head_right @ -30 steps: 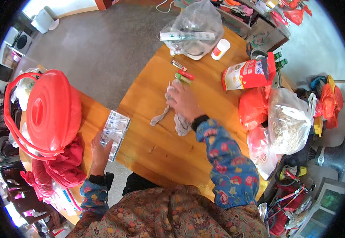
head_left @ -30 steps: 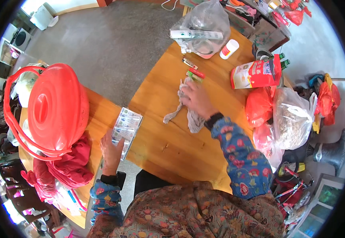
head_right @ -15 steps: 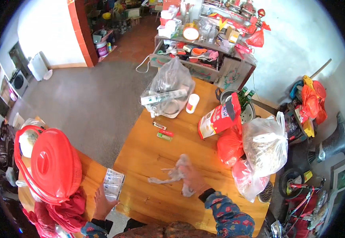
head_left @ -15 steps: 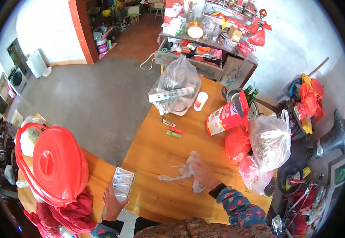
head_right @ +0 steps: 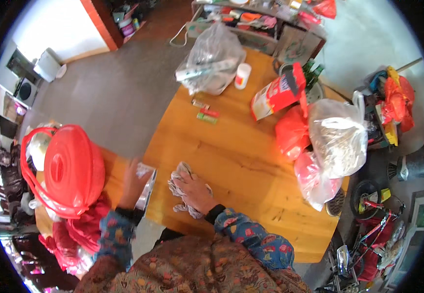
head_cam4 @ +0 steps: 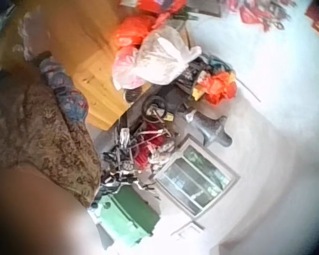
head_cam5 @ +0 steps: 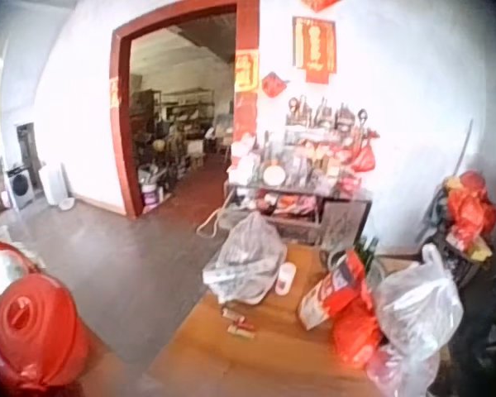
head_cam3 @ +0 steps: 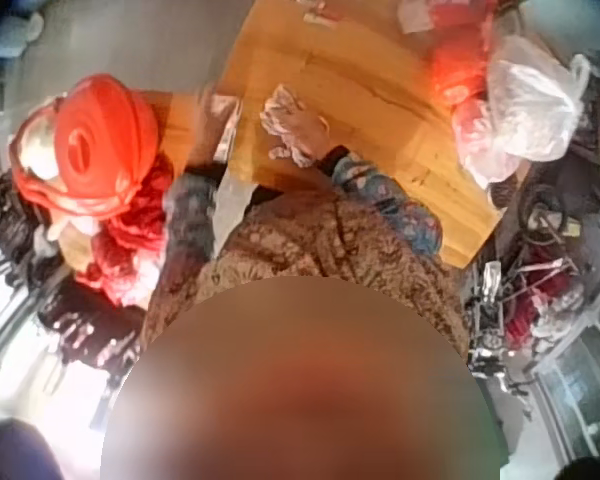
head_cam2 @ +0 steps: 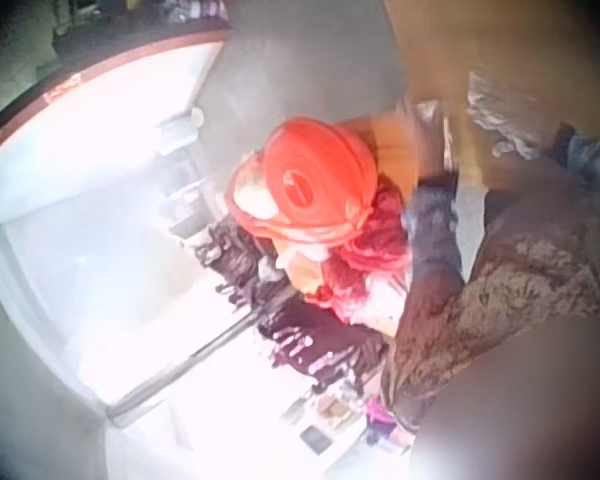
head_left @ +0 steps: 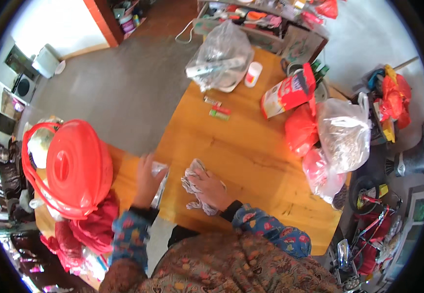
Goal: The person moves bags of food, a plastic container of medical supplies, and metal trays across a table before wiping the surface with a cloth.
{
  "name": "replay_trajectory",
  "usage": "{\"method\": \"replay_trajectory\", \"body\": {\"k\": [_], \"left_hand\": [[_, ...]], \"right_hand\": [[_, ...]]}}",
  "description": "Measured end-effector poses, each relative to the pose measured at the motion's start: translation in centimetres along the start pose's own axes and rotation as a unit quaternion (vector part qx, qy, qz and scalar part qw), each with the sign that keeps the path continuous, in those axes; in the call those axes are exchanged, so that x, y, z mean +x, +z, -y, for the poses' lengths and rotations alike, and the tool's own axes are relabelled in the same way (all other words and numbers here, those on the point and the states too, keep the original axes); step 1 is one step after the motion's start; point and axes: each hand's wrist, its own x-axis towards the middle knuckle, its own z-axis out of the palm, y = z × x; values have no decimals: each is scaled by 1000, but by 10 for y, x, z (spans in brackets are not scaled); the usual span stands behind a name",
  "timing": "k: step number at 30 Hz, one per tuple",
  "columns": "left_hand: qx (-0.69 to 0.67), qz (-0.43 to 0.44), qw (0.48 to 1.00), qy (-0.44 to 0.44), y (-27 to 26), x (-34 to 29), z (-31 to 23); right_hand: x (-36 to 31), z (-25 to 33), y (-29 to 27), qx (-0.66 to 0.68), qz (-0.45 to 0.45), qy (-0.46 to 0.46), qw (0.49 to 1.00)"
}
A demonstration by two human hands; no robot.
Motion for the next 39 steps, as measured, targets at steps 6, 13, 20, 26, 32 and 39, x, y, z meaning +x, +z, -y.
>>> {"method": "replay_trajectory", "body": {"k": [6,13,20,26,32,39], "left_hand": [[72,163,974,143,111,128,-27],[161,195,929,270,192,182,-44],[133,261,930,221,205,211,-61],[102,237,937,234,213,202,-62],[131,277,922,236,205,185,-74],[133,285,941,128,206,144,-78]], "right_hand": [[-14,-7,-16,94,-2,-30,995],[-132,-33,-76,6,-138,257,957],[-213,-39,-62,-104,-234,392,883],[-207,-43,-59,-128,-256,405,868],[-208,-42,-64,-126,-271,381,875],[-217,-46,-63,-146,-289,316,892]]}}
